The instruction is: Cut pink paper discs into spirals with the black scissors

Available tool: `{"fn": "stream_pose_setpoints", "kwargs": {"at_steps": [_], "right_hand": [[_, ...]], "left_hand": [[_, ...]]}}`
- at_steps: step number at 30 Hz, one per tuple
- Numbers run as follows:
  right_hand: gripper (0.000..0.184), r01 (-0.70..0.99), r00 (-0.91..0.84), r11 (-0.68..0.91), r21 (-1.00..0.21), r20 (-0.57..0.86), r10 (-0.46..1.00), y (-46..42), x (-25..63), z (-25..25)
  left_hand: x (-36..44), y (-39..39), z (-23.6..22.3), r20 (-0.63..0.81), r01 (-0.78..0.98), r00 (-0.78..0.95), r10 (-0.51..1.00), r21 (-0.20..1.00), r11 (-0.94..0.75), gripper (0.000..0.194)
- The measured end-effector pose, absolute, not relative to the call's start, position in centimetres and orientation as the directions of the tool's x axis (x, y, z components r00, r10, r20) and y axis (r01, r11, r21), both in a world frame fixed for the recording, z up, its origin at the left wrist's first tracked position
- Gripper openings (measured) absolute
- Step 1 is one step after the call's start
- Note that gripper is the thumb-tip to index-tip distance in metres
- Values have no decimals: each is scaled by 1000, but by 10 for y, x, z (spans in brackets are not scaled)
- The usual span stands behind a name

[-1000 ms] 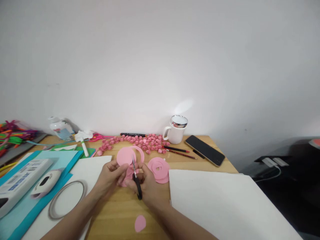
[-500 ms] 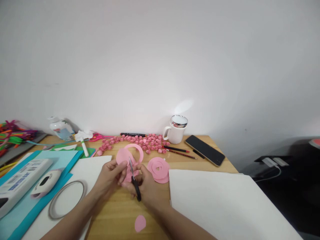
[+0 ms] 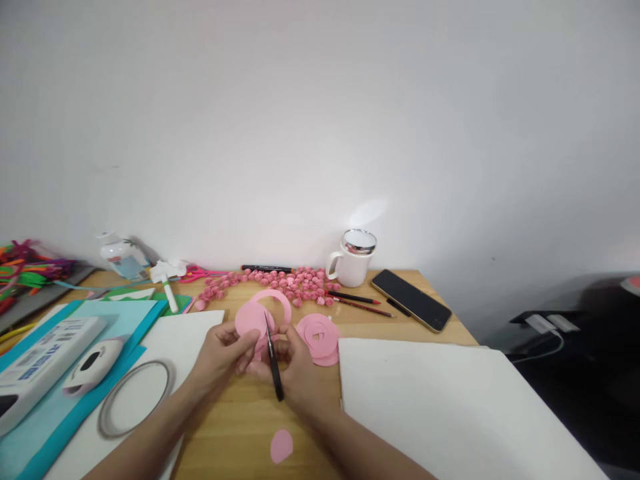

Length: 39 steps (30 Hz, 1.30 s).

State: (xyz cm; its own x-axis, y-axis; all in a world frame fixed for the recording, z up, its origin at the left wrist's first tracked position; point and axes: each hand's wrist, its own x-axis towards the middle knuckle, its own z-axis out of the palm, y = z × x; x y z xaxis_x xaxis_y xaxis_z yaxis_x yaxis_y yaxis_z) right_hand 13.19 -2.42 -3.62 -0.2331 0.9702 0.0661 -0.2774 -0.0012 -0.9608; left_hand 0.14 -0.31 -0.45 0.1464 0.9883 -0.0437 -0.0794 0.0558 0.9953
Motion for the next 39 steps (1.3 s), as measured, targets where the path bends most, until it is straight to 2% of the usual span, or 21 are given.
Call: {"fn": "stream_pose_setpoints", "kwargs": {"at_steps": [7,16,29,34,39], "right_hand": [[41,-327,-262,-64,-943,25,965,-24,131,-33],[37,-250,-274,-103,-963,-32,961,-25,135,-30],[31,-145,-251,-80,-986,-42,967,-24,134,-36],[32,-183,-277,-84,-980,-30,960,-25,133,-35],[40,-229,-316,-124,-965,-47,948,-25,130,-36]], "left_hand": [[0,-2,-8,-34,-105,148,988,993,50,26],[0,0,-9,-43,-157,128,991,986,63,27],[-1,0,-10,-39,-266,99,994,962,64,25],[1,-1,-9,-40,-203,173,984,976,75,28],[3,-3,-3,-69,-113,121,990,990,83,36]]}}
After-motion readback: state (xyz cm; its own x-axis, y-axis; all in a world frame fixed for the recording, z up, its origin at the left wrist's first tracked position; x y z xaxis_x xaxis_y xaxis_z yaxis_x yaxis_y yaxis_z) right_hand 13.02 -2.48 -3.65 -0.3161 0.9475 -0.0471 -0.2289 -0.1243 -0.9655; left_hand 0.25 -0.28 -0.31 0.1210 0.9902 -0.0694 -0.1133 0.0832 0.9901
